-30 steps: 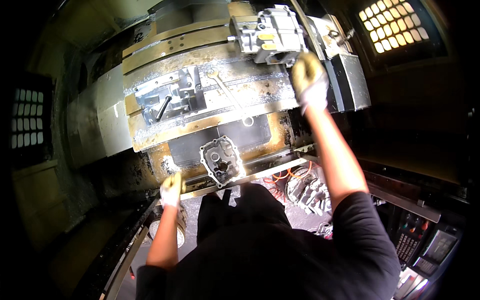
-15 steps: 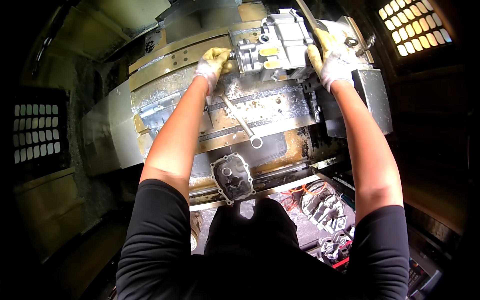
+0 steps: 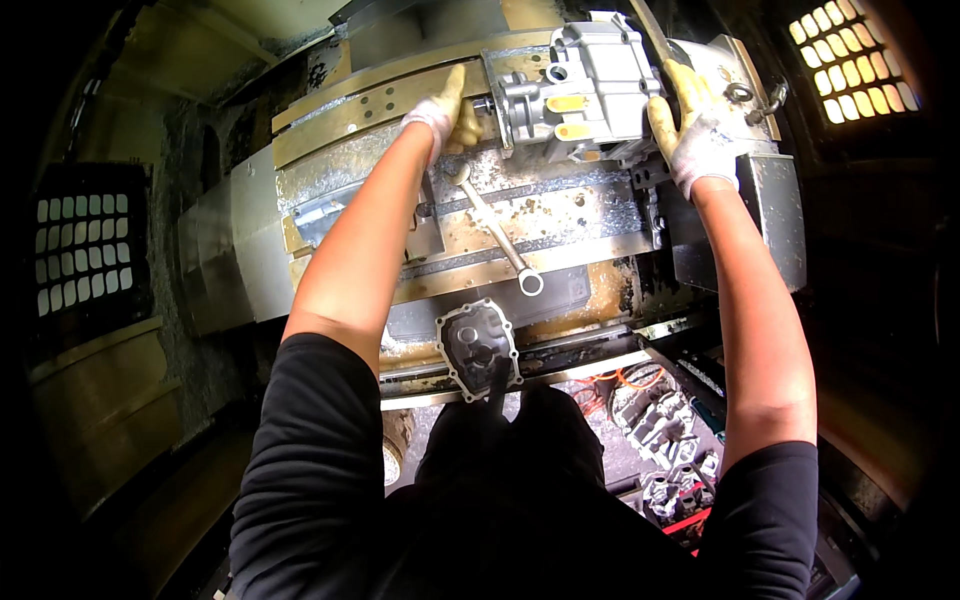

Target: The person handles a metal housing on a machine table, positions a clamp, and uses a wrench to tighten it. They then press buttons on a control panel and use an air hose to spray the metal part.

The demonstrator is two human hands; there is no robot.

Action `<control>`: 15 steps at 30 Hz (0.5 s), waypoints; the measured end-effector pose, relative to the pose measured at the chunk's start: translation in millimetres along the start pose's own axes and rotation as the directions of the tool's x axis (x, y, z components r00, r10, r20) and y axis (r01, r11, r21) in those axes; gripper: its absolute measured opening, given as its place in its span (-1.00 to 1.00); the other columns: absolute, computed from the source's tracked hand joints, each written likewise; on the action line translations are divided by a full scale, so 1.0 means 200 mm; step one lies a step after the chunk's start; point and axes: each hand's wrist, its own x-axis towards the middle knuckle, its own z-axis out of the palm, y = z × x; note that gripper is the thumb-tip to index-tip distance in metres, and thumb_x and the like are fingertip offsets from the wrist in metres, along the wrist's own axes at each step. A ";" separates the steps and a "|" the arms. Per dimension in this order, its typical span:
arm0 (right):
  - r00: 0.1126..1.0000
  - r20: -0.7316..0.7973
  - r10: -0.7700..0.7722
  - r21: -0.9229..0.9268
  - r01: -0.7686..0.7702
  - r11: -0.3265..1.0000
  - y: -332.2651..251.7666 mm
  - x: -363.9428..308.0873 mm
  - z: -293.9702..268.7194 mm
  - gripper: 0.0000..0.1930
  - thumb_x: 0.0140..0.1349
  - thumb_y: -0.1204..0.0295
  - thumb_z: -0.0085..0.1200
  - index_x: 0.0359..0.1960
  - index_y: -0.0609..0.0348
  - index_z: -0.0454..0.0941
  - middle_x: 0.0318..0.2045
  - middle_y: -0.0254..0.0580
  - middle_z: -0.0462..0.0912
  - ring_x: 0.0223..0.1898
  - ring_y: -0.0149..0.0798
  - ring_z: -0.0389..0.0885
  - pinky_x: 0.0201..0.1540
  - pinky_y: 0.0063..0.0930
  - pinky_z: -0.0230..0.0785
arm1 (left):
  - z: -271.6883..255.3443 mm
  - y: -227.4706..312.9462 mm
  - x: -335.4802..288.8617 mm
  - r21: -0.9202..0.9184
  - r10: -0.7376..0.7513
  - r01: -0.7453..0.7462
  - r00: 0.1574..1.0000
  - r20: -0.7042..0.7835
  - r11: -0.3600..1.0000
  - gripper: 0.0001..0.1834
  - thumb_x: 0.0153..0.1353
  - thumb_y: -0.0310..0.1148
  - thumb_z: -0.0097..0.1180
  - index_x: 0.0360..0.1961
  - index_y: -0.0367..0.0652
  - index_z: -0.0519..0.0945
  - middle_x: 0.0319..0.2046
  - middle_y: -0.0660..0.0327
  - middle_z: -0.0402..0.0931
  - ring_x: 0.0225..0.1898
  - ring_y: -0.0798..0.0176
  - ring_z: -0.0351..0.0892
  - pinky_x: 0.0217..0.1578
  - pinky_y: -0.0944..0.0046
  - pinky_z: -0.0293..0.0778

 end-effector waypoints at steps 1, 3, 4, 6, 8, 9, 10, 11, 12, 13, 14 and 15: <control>1.000 -0.002 0.005 -0.010 -0.005 1.000 0.02 -0.01 0.01 -0.45 0.34 0.13 0.12 0.33 0.01 0.47 0.25 -0.03 0.56 0.29 0.08 0.46 0.37 -0.02 0.23 | 0.07 0.04 -0.04 -0.062 0.025 -0.027 0.999 -0.023 0.998 -0.04 0.21 0.54 0.01 0.11 -0.24 0.55 -0.11 -0.02 0.69 -0.34 0.16 0.73 -0.34 0.15 0.71; 1.000 -0.008 0.018 -0.025 -0.018 1.000 0.04 -0.02 0.01 -0.45 0.34 0.12 0.12 0.34 0.00 0.47 0.25 -0.04 0.57 0.29 0.08 0.47 0.38 -0.02 0.23 | 0.28 0.16 -0.23 -0.182 0.068 -0.081 0.995 -0.078 0.980 0.06 0.14 0.52 0.15 0.31 -0.24 0.46 0.10 -0.04 0.62 -0.18 0.17 0.74 -0.28 0.15 0.73; 1.000 -0.010 0.016 -0.020 -0.016 1.000 0.02 -0.01 0.01 -0.44 0.34 0.12 0.12 0.34 0.00 0.47 0.25 -0.04 0.57 0.29 0.08 0.47 0.38 -0.02 0.22 | 0.29 0.18 -0.27 -0.096 0.158 -0.161 0.987 -0.039 0.982 0.15 0.09 0.40 0.32 0.49 -0.18 0.26 0.28 -0.02 0.48 -0.01 0.17 0.69 -0.21 0.15 0.74; 1.000 -0.021 -0.008 -0.008 0.007 1.000 0.03 -0.01 0.02 -0.44 0.35 0.10 0.12 0.34 0.00 0.47 0.24 -0.05 0.58 0.29 0.08 0.47 0.38 -0.04 0.23 | 0.34 0.22 -0.40 -0.112 0.258 -0.275 0.956 -0.141 0.955 -0.02 0.09 0.24 0.40 0.37 -0.22 0.42 0.13 0.01 0.60 -0.04 0.19 0.69 -0.27 0.19 0.71; 0.999 -0.030 -0.023 -0.029 0.022 0.999 0.03 -0.02 0.04 -0.44 0.35 0.10 0.11 0.34 0.01 0.47 0.25 -0.05 0.57 0.29 0.07 0.47 0.37 -0.05 0.24 | 0.33 0.20 -0.41 0.014 0.296 -0.299 0.934 -0.201 0.954 -0.19 0.12 0.13 0.40 0.23 -0.25 0.53 0.00 0.05 0.66 -0.08 0.22 0.68 -0.28 0.23 0.68; 0.999 -0.034 -0.031 -0.038 0.030 0.999 0.03 -0.01 0.05 -0.44 0.35 0.10 0.11 0.34 0.01 0.47 0.25 -0.05 0.57 0.30 0.06 0.47 0.37 -0.06 0.24 | 0.31 0.19 -0.42 0.090 0.306 -0.292 0.917 -0.255 0.952 -0.28 0.15 0.07 0.39 0.16 -0.25 0.56 -0.05 0.08 0.68 -0.10 0.24 0.69 -0.28 0.25 0.67; 1.000 0.003 -0.001 0.035 0.001 0.999 0.04 -0.01 0.04 -0.44 0.36 0.08 0.10 0.35 -0.01 0.47 0.27 -0.07 0.57 0.31 0.04 0.46 0.37 -0.06 0.24 | 0.30 0.16 -0.43 0.168 0.313 -0.273 0.900 -0.303 0.947 -0.37 0.18 0.01 0.39 0.09 -0.26 0.60 -0.10 0.11 0.69 -0.12 0.25 0.69 -0.28 0.26 0.66; 1.000 -0.013 0.015 -0.030 -0.015 0.999 0.04 -0.02 0.04 -0.44 0.36 0.07 0.10 0.35 -0.06 0.47 0.27 -0.11 0.57 0.32 0.02 0.45 0.37 -0.05 0.24 | 0.28 0.10 -0.44 0.044 0.321 -0.324 0.895 -0.310 0.945 -0.45 0.22 -0.04 0.35 0.06 -0.25 0.61 -0.13 0.12 0.70 -0.18 0.27 0.67 -0.29 0.28 0.64; 1.000 -0.011 0.019 -0.053 -0.019 0.998 0.05 -0.03 0.04 -0.45 0.36 0.07 0.10 0.35 -0.07 0.48 0.27 -0.13 0.57 0.33 0.02 0.45 0.37 -0.05 0.24 | 0.26 -0.01 -0.47 -0.080 0.328 -0.370 0.889 -0.318 0.926 -0.53 0.27 -0.10 0.32 0.02 -0.24 0.61 -0.17 0.14 0.71 -0.25 0.29 0.66 -0.30 0.30 0.62; 1.000 -0.017 0.020 -0.072 -0.021 0.997 0.06 -0.03 0.03 -0.45 0.36 0.06 0.10 0.35 -0.09 0.48 0.27 -0.14 0.57 0.33 0.02 0.45 0.38 -0.05 0.24 | 0.23 -0.11 -0.52 -0.199 0.337 -0.415 0.880 -0.335 0.888 -0.61 0.31 -0.15 0.28 -0.02 -0.23 0.62 -0.21 0.16 0.71 -0.31 0.31 0.64 -0.30 0.33 0.60; 1.000 -0.015 0.020 -0.054 -0.020 0.998 0.06 -0.03 0.02 -0.45 0.36 0.06 0.10 0.35 -0.09 0.48 0.27 -0.12 0.57 0.32 0.03 0.45 0.38 -0.06 0.24 | 0.20 -0.21 -0.55 -0.093 0.378 -0.446 0.837 -0.396 0.890 -0.67 0.35 -0.20 0.24 -0.04 -0.23 0.62 -0.23 0.17 0.73 -0.37 0.34 0.60 -0.32 0.34 0.56; 0.999 -0.045 0.006 -0.047 -0.008 0.999 0.05 -0.02 0.03 -0.46 0.36 0.10 0.12 0.34 -0.06 0.48 0.24 -0.07 0.59 0.30 0.06 0.47 0.37 -0.07 0.26 | 0.19 -0.32 -0.53 0.014 0.422 -0.465 0.790 -0.446 0.885 -0.73 0.38 -0.24 0.19 -0.07 -0.22 0.62 -0.25 0.18 0.74 -0.44 0.36 0.56 -0.34 0.36 0.52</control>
